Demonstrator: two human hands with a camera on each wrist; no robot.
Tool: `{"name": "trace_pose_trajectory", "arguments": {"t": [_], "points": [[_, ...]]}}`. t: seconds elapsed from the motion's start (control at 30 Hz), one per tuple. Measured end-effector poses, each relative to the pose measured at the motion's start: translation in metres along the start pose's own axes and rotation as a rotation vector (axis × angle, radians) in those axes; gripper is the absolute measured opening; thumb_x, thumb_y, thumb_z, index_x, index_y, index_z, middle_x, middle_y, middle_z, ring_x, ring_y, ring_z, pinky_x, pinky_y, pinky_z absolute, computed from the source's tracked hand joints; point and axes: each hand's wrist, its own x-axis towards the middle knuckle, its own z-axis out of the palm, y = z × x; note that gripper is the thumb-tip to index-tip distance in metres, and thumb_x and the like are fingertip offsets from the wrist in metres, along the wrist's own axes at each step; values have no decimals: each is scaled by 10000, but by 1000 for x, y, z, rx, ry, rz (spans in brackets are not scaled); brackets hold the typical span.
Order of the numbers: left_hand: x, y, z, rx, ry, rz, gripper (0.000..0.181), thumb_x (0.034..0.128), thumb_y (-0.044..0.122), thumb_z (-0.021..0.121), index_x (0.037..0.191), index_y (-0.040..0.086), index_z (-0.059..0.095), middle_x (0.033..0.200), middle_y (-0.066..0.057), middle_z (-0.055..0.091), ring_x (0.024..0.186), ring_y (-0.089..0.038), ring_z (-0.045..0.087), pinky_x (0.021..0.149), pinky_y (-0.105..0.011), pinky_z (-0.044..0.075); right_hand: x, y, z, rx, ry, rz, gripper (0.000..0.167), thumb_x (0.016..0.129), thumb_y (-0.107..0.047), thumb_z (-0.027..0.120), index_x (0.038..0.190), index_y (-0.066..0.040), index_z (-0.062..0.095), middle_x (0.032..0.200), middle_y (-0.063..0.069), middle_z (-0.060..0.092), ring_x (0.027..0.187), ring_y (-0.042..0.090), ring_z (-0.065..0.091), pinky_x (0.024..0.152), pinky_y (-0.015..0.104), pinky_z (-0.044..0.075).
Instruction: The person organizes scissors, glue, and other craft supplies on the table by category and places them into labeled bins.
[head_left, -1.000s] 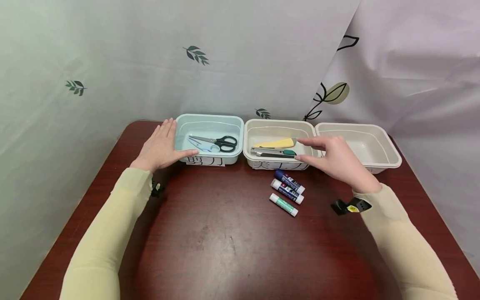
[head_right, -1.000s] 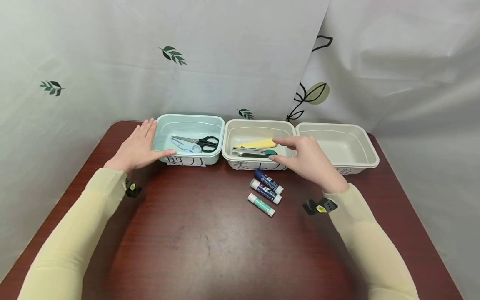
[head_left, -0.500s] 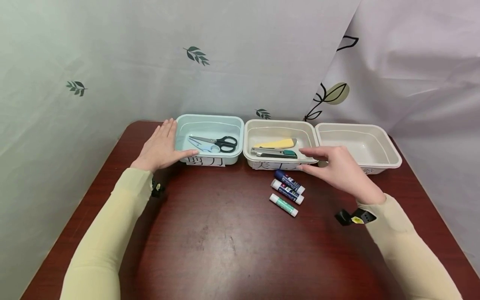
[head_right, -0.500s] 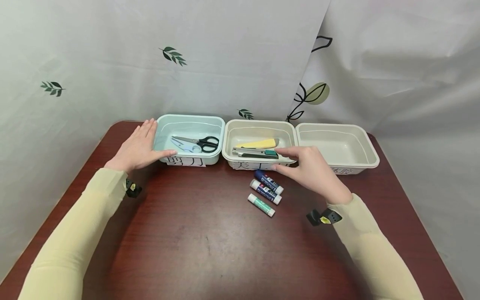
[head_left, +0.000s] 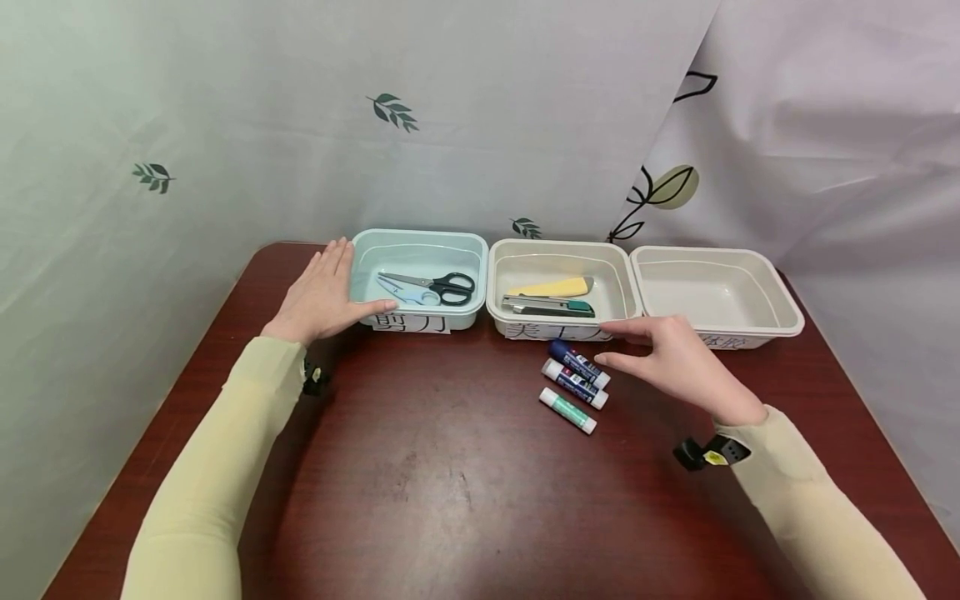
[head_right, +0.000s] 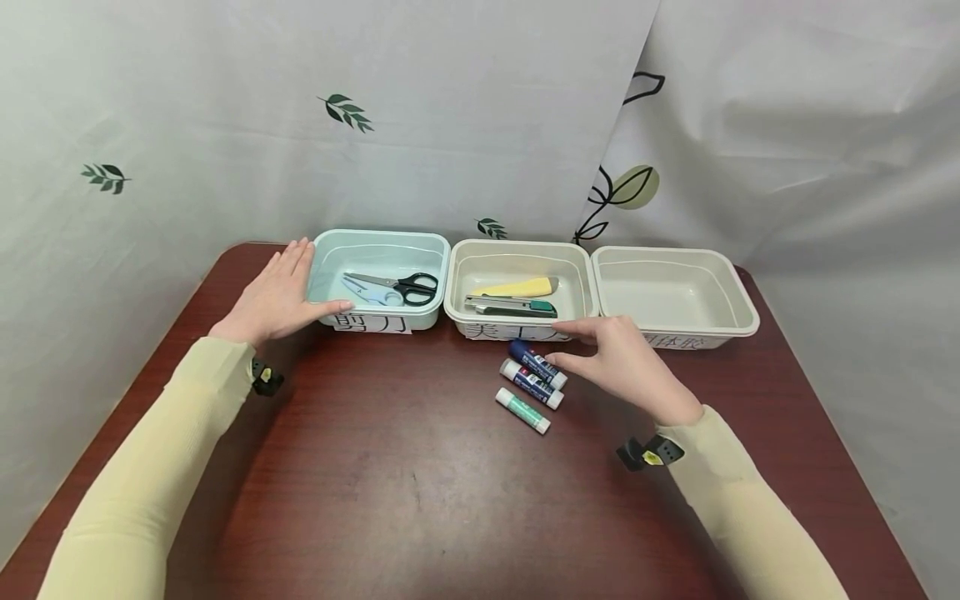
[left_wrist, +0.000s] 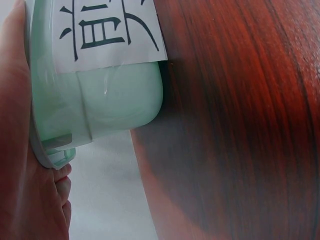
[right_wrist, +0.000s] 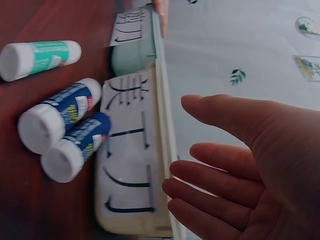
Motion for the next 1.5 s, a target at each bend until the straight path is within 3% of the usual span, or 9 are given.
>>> {"name": "trace_pose_trajectory", "arguments": {"t": [0.27,0.43,0.77,1.13,1.5], "points": [[-1,2,-2,4,-9,-6,1274,844,841,504,1594,-76,36,1658,-276,44,1536,-380,9,1236,-469,-8,-5,9,18,-13,-44,18,403,874,-259,836,1214,-58,757,1130,54,745,913,192,663,798,424,545],[0,2,-2,6,-10,-9,1274,841,842,506,1597,-69,37,1660,-270,46,1537,-375,9,1237,-468,-2,-5,17,26,34,-60,32,414,873,-231,839,1218,-20,745,1139,95,741,1042,223,705,857,454,582],[-1,2,-3,7,-12,-3,1268,849,834,506,1592,-79,35,1658,-277,54,1535,-384,12,1236,-467,-8,0,26,37,112,-77,58,412,853,-149,847,1215,11,735,1120,137,738,923,222,739,774,379,613],[0,0,0,9,-10,-1,1269,849,841,492,1593,-78,30,1658,-278,49,1535,-384,8,1236,-475,-6,6,26,43,105,-93,76,367,864,-105,817,1203,11,741,1077,119,747,842,162,731,726,327,612],[0,2,-2,2,-3,-2,1278,839,843,510,1593,-84,58,1659,-274,58,1537,-377,16,1238,-462,0,8,26,44,68,-110,113,337,847,-87,814,1165,9,757,924,30,755,777,123,702,692,299,580]]}}
